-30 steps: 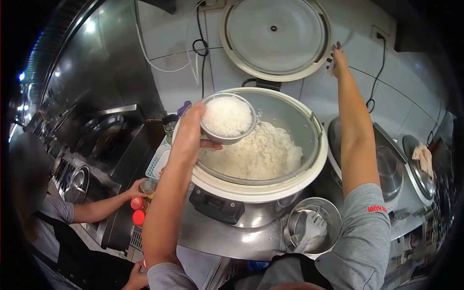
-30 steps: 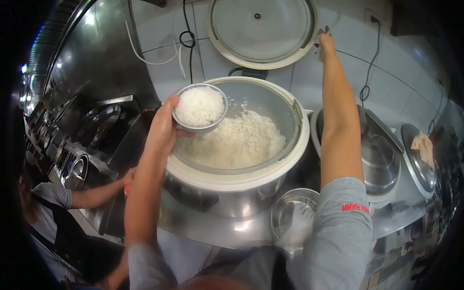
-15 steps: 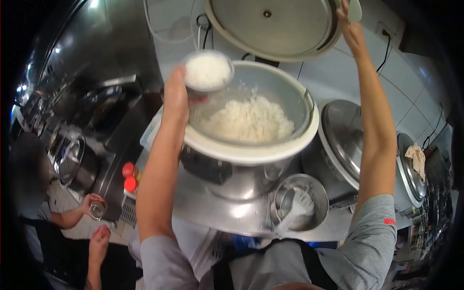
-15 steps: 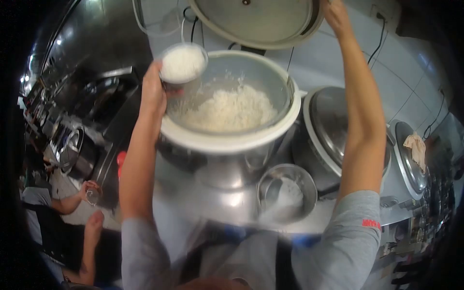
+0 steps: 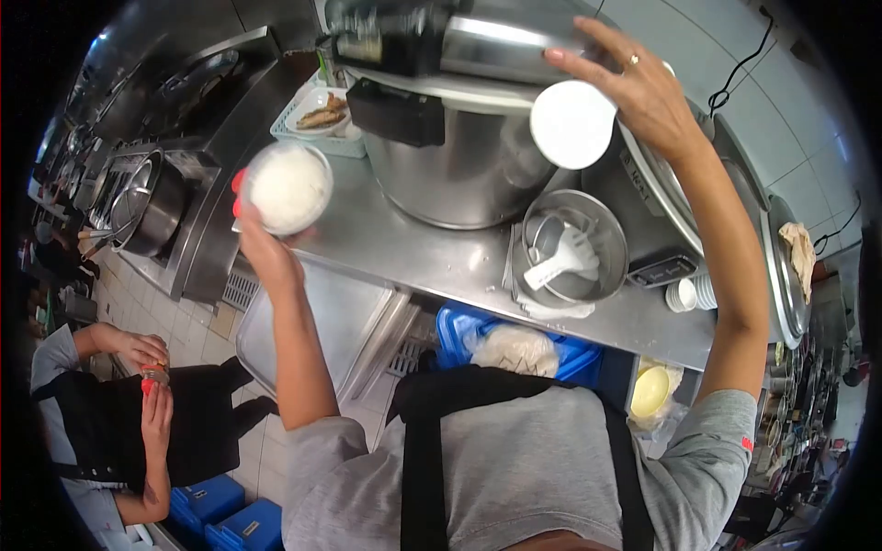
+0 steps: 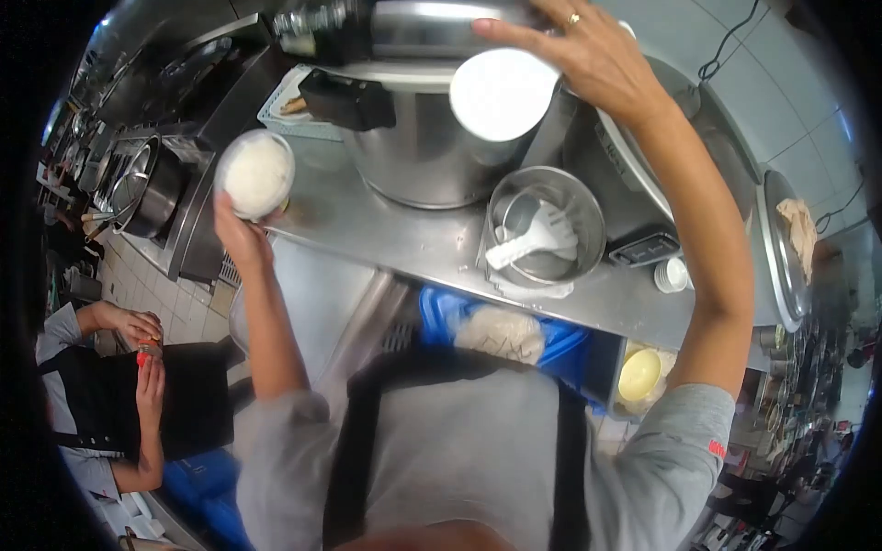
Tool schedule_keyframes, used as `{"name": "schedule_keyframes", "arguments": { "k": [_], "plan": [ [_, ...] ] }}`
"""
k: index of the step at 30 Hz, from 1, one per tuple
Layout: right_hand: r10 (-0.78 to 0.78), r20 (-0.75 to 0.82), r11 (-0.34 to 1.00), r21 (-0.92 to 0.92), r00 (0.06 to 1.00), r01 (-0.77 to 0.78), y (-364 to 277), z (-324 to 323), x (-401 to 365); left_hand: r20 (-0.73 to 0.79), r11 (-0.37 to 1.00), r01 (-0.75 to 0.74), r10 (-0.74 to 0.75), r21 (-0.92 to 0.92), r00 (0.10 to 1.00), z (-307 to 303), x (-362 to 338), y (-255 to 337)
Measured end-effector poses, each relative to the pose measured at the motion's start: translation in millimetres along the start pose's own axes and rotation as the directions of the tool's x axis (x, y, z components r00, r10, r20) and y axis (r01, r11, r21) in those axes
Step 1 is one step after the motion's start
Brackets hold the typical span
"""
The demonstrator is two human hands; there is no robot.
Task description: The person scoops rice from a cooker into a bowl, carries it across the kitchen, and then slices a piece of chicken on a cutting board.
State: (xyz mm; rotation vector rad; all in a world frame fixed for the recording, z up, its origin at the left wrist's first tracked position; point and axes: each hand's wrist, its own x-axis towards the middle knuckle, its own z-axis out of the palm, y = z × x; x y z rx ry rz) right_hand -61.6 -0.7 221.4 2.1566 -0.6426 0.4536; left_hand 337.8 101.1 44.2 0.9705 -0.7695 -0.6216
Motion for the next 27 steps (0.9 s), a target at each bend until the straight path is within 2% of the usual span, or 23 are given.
{"name": "schedule_keyframes", "arguments": {
  "k": [2, 4, 5, 6, 7, 8, 9, 10, 11, 12, 13, 14, 15, 16, 18, 19, 20, 21, 23, 26, 27],
  "plan": [
    [0.111, -0.001, 0.978, 0.178, 0.994, -0.109, -29.9, -21.9, -14.3, 0.015, 0.98, 0.172, -0.174, 0.104, 0.985, -17.8, -43.4, -29.2],
    [0.081, -0.043, 0.945, 0.32, 0.996, -0.063, -62.1, -43.4, -29.6, 0.029, 0.92, 0.374, -0.379, 0.116, 0.925, -31.3, -76.4, -71.8],
    [0.082, 0.062, 0.91, 0.403, 0.995, -0.1, -83.0, -54.6, -35.9, 0.062, 0.898, 0.425, -0.433, 0.111, 0.899, -27.9, -91.7, -82.2],
    [0.155, 0.24, 0.825, 0.503, 0.958, -0.259, -112.7, -58.5, -46.2, 0.096, 0.874, 0.474, -0.484, 0.107, 0.87, -20.0, -104.5, -92.2],
    [0.155, 0.367, 0.765, 0.543, 0.917, -0.347, -137.9, -56.9, -56.3, 0.107, 0.862, 0.497, -0.506, 0.098, 0.856, -11.4, -115.5, -101.5],
    [0.135, 0.472, 0.671, 0.603, 0.871, -0.431, -160.5, -56.5, -62.6, 0.121, 0.851, 0.517, -0.525, 0.089, 0.843, -2.1, -124.5, -110.6],
    [0.106, 0.615, 0.547, 0.62, 0.782, -0.562, -180.3, -50.4, -68.3, 0.15, 0.839, 0.54, -0.543, 0.059, 0.827, 7.4, -131.3, -121.0],
    [0.085, 0.785, 0.454, 0.518, 0.614, -0.725, -195.2, -46.8, -68.6, 0.18, 0.826, 0.562, -0.557, 0.027, 0.81, 14.8, -136.4, -130.6],
    [0.11, 0.822, 0.437, 0.465, 0.559, -0.77, -209.1, -39.5, -72.3, 0.182, 0.819, 0.573, -0.569, 0.034, 0.802, 18.5, -140.3, -139.1],
    [0.134, 0.854, 0.421, 0.411, 0.503, -0.809, -222.0, -29.8, -76.4, 0.225, 0.85, 0.515, -0.527, 0.115, 0.819, 21.4, -143.4, -146.5],
    [0.133, 0.859, 0.417, 0.405, 0.495, -0.814, -234.7, -19.2, -79.7, 0.272, 0.874, 0.447, -0.484, 0.189, 0.831, 22.3, -145.0, -152.0],
    [0.221, 0.796, 0.331, 0.482, 0.563, -0.811, -247.1, -7.9, -83.1, 0.276, 0.87, 0.454, -0.492, 0.192, 0.826, 22.3, -145.5, -155.2],
    [0.315, 0.725, 0.25, 0.559, 0.613, -0.79, -258.5, 2.4, -86.4, 0.256, 0.863, 0.358, -0.459, 0.357, 0.851, 21.3, -147.0, -157.9],
    [0.315, 0.73, 0.247, 0.554, 0.606, -0.795, -268.1, 13.5, -89.1, 0.243, 0.822, 0.252, -0.419, 0.511, 0.875, 19.5, -149.0, -159.5],
    [0.363, 0.741, 0.334, 0.463, 0.565, -0.821, -282.5, 32.9, -89.2, 0.254, 0.83, 0.234, -0.403, 0.506, 0.88, 16.4, -147.6, -160.6],
    [0.38, 0.767, 0.32, 0.416, 0.517, -0.851, -287.7, 36.6, -86.0, 0.257, 0.836, 0.334, -0.471, 0.436, 0.844, 15.6, -143.7, -162.8],
    [0.382, 0.77, 0.319, 0.409, 0.511, -0.855, -294.0, 42.3, -88.4, 0.267, 0.826, 0.433, -0.537, 0.362, 0.8, 14.5, -141.2, -164.9],
    [0.36, 0.787, 0.335, 0.392, 0.501, -0.857, -301.3, 49.2, -93.3, 0.272, 0.824, 0.438, -0.542, 0.36, 0.795, 12.7, -140.4, -166.6],
    [0.332, 0.806, 0.359, 0.373, 0.49, -0.856, -302.5, 58.7, -96.1, 0.313, 0.711, 0.687, -0.693, 0.149, 0.65, 16.1, -134.1, -155.4],
    [0.259, 0.849, 0.332, 0.37, 0.461, -0.868, -298.6, 67.9, -91.6, 0.302, 0.678, 0.725, -0.721, 0.121, 0.624, 17.4, -128.1, -144.8],
    [0.24, 0.855, 0.367, 0.359, 0.46, -0.858, -297.5, 68.5, -89.1, 0.301, 0.677, 0.725, -0.722, 0.123, 0.623, 15.6, -126.0, -145.1]
  ]
}}
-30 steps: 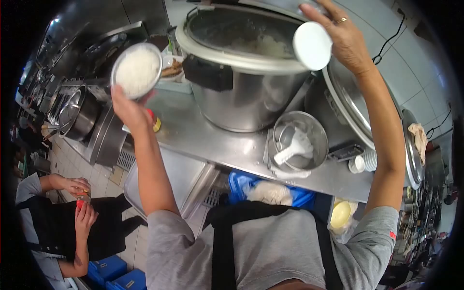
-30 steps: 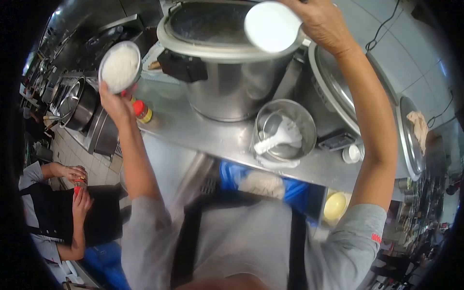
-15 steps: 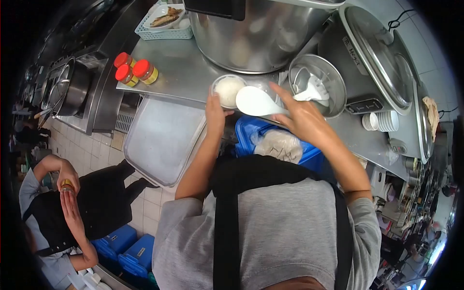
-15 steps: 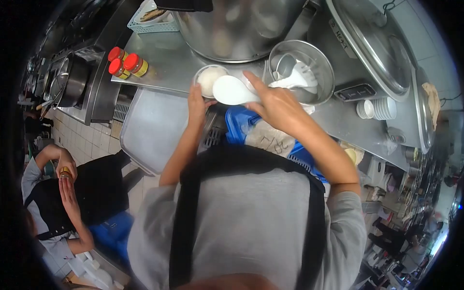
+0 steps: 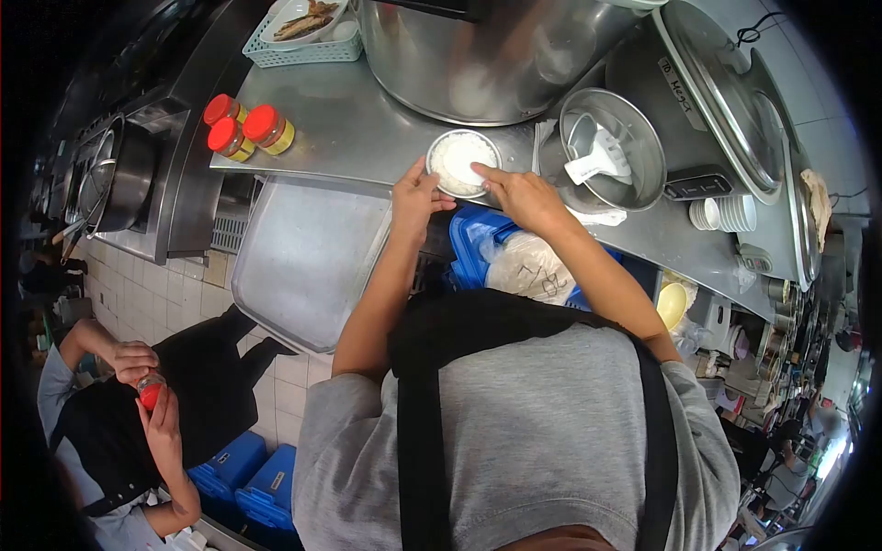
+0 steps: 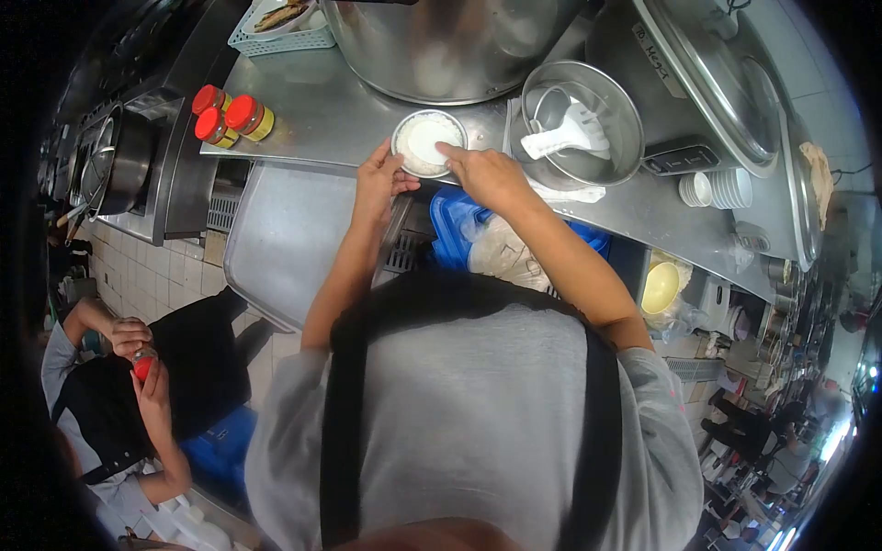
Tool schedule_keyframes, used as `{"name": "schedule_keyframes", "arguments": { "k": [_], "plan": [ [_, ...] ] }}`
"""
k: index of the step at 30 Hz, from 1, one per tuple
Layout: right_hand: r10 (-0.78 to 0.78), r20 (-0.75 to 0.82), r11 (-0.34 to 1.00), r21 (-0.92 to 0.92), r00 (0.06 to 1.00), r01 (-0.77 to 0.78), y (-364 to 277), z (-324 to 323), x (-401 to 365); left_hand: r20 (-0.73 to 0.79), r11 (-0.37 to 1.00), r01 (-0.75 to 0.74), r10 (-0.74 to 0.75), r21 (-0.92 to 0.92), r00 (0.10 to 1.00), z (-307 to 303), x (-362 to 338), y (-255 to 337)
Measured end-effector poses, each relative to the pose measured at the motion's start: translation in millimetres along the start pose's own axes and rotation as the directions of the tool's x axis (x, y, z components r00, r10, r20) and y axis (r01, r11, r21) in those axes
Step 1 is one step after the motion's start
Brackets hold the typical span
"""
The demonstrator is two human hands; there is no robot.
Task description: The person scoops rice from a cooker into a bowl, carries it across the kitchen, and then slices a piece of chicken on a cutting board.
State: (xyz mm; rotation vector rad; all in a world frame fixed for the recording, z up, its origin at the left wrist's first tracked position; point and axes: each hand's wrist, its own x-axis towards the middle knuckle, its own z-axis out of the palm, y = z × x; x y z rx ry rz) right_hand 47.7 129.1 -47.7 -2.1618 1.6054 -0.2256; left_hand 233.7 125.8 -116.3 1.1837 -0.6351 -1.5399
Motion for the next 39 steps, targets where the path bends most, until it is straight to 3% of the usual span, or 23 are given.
{"name": "schedule_keyframes", "arguments": {
  "k": [5, 7, 10, 14, 16, 20, 29, 32, 34, 39],
  "plan": [
    [-0.009, 0.008, 0.991, -0.131, 1.0, 0.01, -10.2, -6.7, -1.5, 0.051, 1.0, -0.003, 0.003, -0.011, 0.999, -3.3, 0.9, -2.0],
    [-0.056, 0.04, 0.956, -0.286, 0.998, 0.065, -20.6, -20.5, -2.8, 0.062, 1.0, 0.014, -0.014, -0.008, 0.998, -4.7, 0.2, -0.1],
    [-0.117, -0.046, 0.966, -0.236, 0.992, 0.103, -30.9, -29.1, -11.1, 0.067, 0.999, 0.037, -0.035, -0.024, 0.997, -4.0, -0.2, 4.8],
    [-0.131, -0.009, 0.965, -0.232, 0.991, 0.125, -26.8, -4.2, -3.8, 0.069, 0.998, 0.051, -0.049, -0.022, 0.996, -4.4, 0.6, 3.7],
    [-0.031, 0.081, 0.959, -0.279, 0.996, 0.052, -28.2, 0.2, -2.6, 0.06, 0.999, 0.037, -0.035, -0.028, 0.998, -2.3, 2.8, 4.1],
    [-0.07, 0.088, 0.939, -0.33, 0.994, 0.095, -35.8, -16.4, -0.3, 0.037, 0.999, 0.042, -0.043, 0.033, 0.998, -3.2, 2.3, 1.6],
    [0.001, 0.094, 0.986, -0.166, 0.996, 0.015, -26.0, -11.9, 12.4, 0.045, 0.999, 0.025, -0.027, 0.035, 0.999, -2.6, 1.1, 1.5],
    [-0.059, 0.083, 0.981, -0.18, 0.995, 0.073, -20.1, -22.1, 13.6, 0.045, 0.998, 0.034, -0.037, 0.059, 0.998, -1.9, 0.2, 4.3],
    [-0.023, -0.009, 0.996, -0.081, 1.0, 0.022, -15.4, -28.0, 11.3, 0.048, 0.998, 0.033, -0.035, 0.05, 0.998, -2.0, 1.7, 2.6],
    [0.098, 0.005, 0.995, -0.021, 0.995, -0.098, -11.7, 1.9, -0.2, 0.041, 0.999, 0.034, -0.035, 0.042, 0.999, -4.6, 4.2, -1.7]
  ]
}}
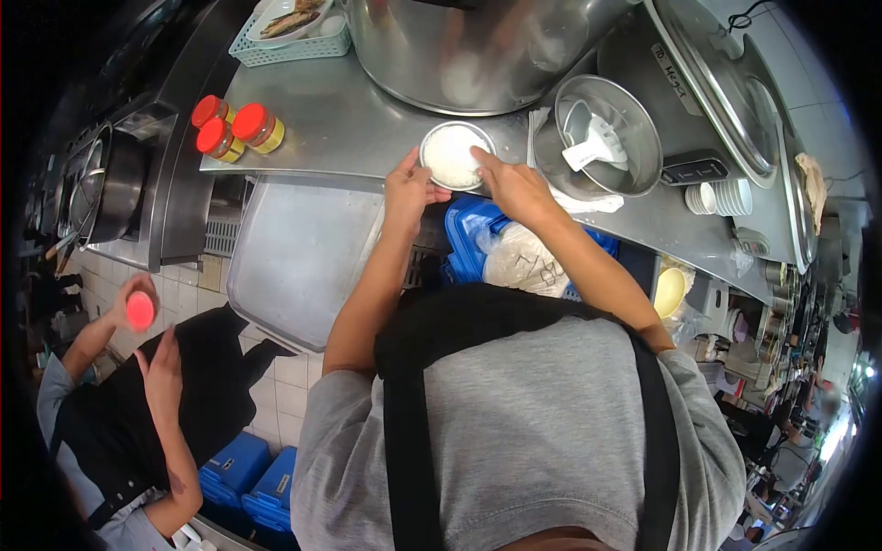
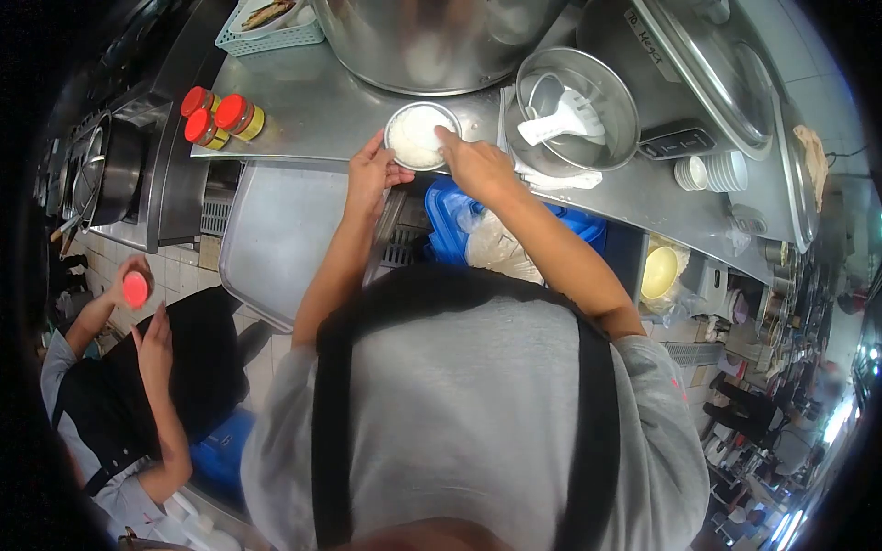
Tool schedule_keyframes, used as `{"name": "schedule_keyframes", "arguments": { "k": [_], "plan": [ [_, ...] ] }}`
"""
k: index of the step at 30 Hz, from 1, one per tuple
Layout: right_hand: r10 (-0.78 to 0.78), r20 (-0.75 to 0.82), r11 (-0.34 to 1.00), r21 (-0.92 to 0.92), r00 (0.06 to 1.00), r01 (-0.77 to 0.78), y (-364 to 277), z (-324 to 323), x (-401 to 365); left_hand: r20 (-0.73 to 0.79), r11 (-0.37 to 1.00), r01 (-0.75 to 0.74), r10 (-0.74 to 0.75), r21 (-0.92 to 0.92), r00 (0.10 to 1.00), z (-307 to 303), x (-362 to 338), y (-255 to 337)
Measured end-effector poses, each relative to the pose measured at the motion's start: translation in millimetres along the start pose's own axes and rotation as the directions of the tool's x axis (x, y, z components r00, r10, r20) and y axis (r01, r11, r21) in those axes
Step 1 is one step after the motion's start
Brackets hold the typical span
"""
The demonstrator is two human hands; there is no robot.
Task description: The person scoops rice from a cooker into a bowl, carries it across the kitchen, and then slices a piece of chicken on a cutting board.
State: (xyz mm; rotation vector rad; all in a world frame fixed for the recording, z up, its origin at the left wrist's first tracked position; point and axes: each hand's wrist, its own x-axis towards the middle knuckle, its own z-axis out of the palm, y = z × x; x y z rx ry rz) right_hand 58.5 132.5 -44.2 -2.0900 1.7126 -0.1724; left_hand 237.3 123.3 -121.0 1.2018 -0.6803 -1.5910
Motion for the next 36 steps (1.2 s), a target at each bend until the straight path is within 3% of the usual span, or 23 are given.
{"name": "schedule_keyframes", "arguments": {
  "k": [2, 4, 8, 10, 20, 23, 27, 29, 30, 32, 34, 36],
  "plan": [
    [0.039, 0.017, 0.999, 0.005, 0.999, -0.04, 7.4, 6.3, 2.1, -0.006, 0.999, -0.023, 0.023, -0.033, 1.0, 1.3, -0.7, 1.2],
    [-0.139, -0.116, 0.976, 0.154, 0.984, 0.156, 20.1, 7.1, 9.2, -0.013, 0.999, -0.036, 0.035, -0.035, 0.999, 6.1, -3.2, -0.1],
    [-0.05, -0.137, 0.969, 0.233, 0.989, 0.081, 9.6, -2.2, -12.0, -0.057, 0.985, -0.083, 0.075, -0.149, 0.996, 18.2, -13.2, -3.8],
    [0.076, 0.001, 0.986, 0.148, 0.997, -0.075, -1.9, 6.6, -13.3, -0.041, 0.983, -0.071, 0.065, -0.168, 0.997, 21.8, -14.2, -4.3],
    [-0.045, -0.008, 0.998, -0.04, 0.999, 0.044, -9.9, 1.0, 2.6, -0.048, 0.973, -0.061, 0.051, -0.224, 0.998, 20.2, -15.7, -6.3],
    [-0.108, -0.163, 0.993, -0.059, 0.981, 0.1, -7.0, 33.8, 0.9, -0.032, 0.977, -0.09, 0.086, -0.196, 0.996, 20.5, -10.2, -6.1],
    [-0.037, -0.07, 0.995, -0.099, 0.997, 0.03, -15.3, -2.6, -5.5, -0.018, 0.981, -0.067, 0.065, -0.183, 0.998, 19.1, -15.3, -3.0],
    [-0.233, -0.19, 0.972, -0.068, 0.954, 0.224, -32.1, -41.2, -28.1, -0.023, 0.987, -0.036, 0.032, -0.156, 0.999, 16.9, -11.5, -2.5],
    [-0.196, -0.212, 0.98, -0.074, 0.957, 0.184, -33.5, -61.5, -38.1, 0.021, 0.989, -0.02, 0.023, -0.148, 1.0, 18.2, -11.3, 0.3],
    [-0.038, -0.515, 0.999, -0.037, 0.856, 0.023, -27.4, -99.2, -59.0, -0.009, 0.993, -0.031, 0.03, -0.116, 1.0, 18.1, -12.2, 6.2],
    [0.184, -0.506, 0.917, -0.221, 0.843, -0.333, 0.4, -130.9, -64.8, 0.03, 0.997, -0.023, 0.026, -0.078, 0.999, 12.5, -5.9, 4.6],
    [0.25, -0.495, 0.861, -0.279, 0.832, -0.424, 44.8, -137.5, -55.0, 0.061, 0.999, -0.02, 0.023, -0.045, 0.998, 8.5, 0.3, 3.6]
  ]
}}
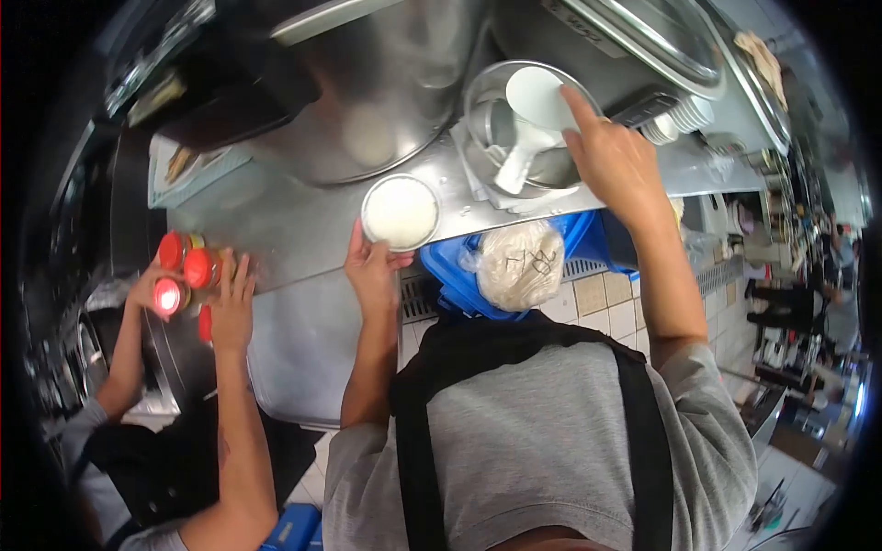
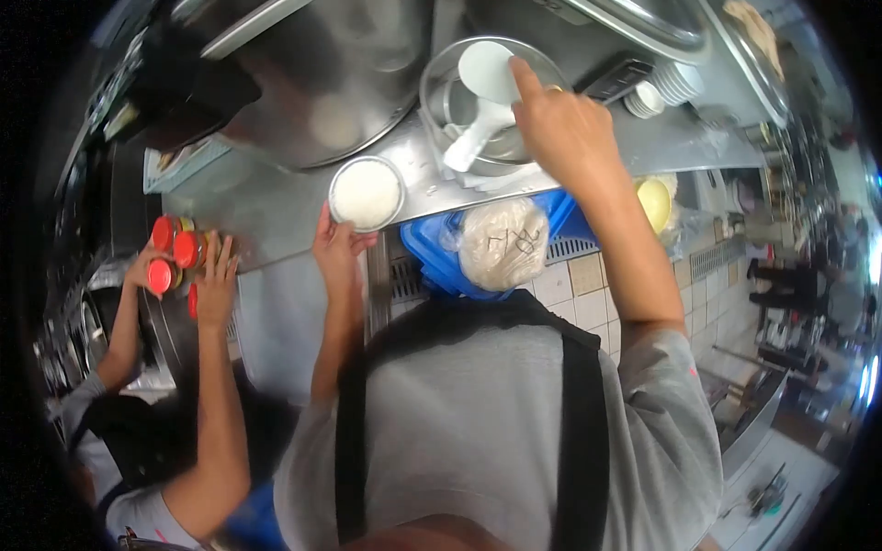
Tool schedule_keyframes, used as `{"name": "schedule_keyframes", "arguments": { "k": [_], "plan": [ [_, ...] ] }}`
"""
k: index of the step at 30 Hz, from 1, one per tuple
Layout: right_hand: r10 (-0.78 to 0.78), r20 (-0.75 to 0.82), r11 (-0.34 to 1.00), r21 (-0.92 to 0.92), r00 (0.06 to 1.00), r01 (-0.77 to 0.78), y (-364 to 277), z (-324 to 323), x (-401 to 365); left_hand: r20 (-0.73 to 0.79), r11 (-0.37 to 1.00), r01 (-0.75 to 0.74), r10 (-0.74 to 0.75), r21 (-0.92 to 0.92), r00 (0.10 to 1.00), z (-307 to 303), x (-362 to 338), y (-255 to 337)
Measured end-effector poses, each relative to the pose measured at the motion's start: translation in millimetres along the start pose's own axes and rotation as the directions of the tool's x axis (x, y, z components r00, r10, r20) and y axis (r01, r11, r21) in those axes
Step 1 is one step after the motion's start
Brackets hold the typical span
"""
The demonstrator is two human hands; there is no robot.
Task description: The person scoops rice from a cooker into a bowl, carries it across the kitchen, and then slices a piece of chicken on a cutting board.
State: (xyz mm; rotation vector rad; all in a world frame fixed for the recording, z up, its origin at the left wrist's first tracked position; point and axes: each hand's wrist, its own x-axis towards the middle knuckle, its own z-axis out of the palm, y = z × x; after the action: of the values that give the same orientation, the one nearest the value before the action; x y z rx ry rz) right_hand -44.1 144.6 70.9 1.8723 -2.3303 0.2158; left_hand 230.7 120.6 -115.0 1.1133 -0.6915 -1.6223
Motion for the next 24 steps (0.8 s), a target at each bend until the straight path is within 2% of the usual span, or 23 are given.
{"name": "schedule_keyframes", "arguments": {
  "k": [2, 3, 5, 6, 8, 10, 12, 14, 15, 16, 17, 18, 20, 22, 24],
  "plan": [
    [-0.03, 0.129, 0.992, -0.119, 0.991, 0.046, 29.8, 19.3, 12.3, -0.021, 0.996, 0.006, -0.004, 0.09, 1.0, -1.4, 2.2, 1.7],
    [-0.008, 0.117, 0.992, -0.121, 0.993, 0.022, 38.3, 17.4, 7.0, -0.029, 0.994, -0.012, 0.015, 0.107, 0.999, 1.9, 0.0, 4.2],
    [-0.123, -0.11, 0.989, 0.072, 0.986, 0.131, 47.3, 6.4, -2.0, 0.0, 0.989, -0.03, 0.03, 0.144, 1.0, -3.4, -11.4, 4.5],
    [-0.099, -0.134, 0.992, 0.07, 0.986, 0.109, 52.1, -2.5, -13.9, 0.015, 0.984, -0.039, 0.037, 0.175, 0.999, -6.2, -21.5, 4.0],
    [-0.161, -0.391, 0.972, 0.095, 0.906, 0.214, 65.7, -24.8, -54.8, 0.05, 0.965, -0.018, 0.005, 0.263, 0.999, -7.1, -51.1, 1.9],
    [-0.179, -0.458, 0.959, 0.116, 0.871, 0.259, 91.3, -24.1, -110.7, 0.153, 0.951, 0.001, -0.051, 0.309, 0.987, 0.3, -84.7, -7.4],
    [-0.085, -0.288, 0.969, 0.198, 0.954, 0.146, 119.0, -11.3, -185.4, 0.195, 0.908, 0.086, -0.18, 0.411, 0.964, 17.2, -115.5, -24.5],
    [0.066, -0.013, 0.972, 0.225, 0.998, -0.061, 147.7, 27.3, -273.6, 0.274, 0.853, 0.139, -0.31, 0.503, 0.91, 50.2, -146.4, -43.2],
    [0.149, 0.237, 0.971, 0.147, 0.96, -0.187, 160.9, 48.7, -324.2, 0.327, 0.868, 0.169, -0.347, 0.467, 0.879, 63.6, -158.6, -63.5],
    [0.214, 0.455, 0.97, 0.006, 0.864, -0.243, 171.0, 67.4, -378.3, 0.37, 0.848, 0.17, -0.388, 0.502, 0.844, 86.8, -177.3, -75.9],
    [0.286, 0.616, 0.937, -0.019, 0.734, -0.349, 178.3, 74.0, -428.4, 0.391, 0.828, 0.189, -0.435, 0.528, 0.811, 105.1, -193.4, -93.9],
    [0.321, 0.817, 0.875, -0.063, 0.479, -0.48, 189.4, 88.4, -472.2, 0.41, 0.807, 0.204, -0.478, 0.555, 0.777, 124.7, -208.1, -114.0],
    [0.313, 0.87, 0.864, -0.095, 0.381, -0.494, 206.0, 114.0, -559.7, 0.518, 0.817, 0.164, -0.491, 0.553, 0.7, 168.3, -245.6, -160.9],
    [0.377, 0.851, 0.751, -0.049, 0.366, -0.659, 215.6, 89.5, -608.4, 0.591, 0.796, 0.134, -0.539, 0.59, 0.6, 202.4, -281.6, -189.8],
    [0.46, 0.831, 0.6, -0.03, 0.314, -0.8, 219.2, 59.9, -655.0, 0.675, 0.77, 0.192, -0.63, 0.609, 0.384, 245.2, -328.2, -224.1]
  ]
}}
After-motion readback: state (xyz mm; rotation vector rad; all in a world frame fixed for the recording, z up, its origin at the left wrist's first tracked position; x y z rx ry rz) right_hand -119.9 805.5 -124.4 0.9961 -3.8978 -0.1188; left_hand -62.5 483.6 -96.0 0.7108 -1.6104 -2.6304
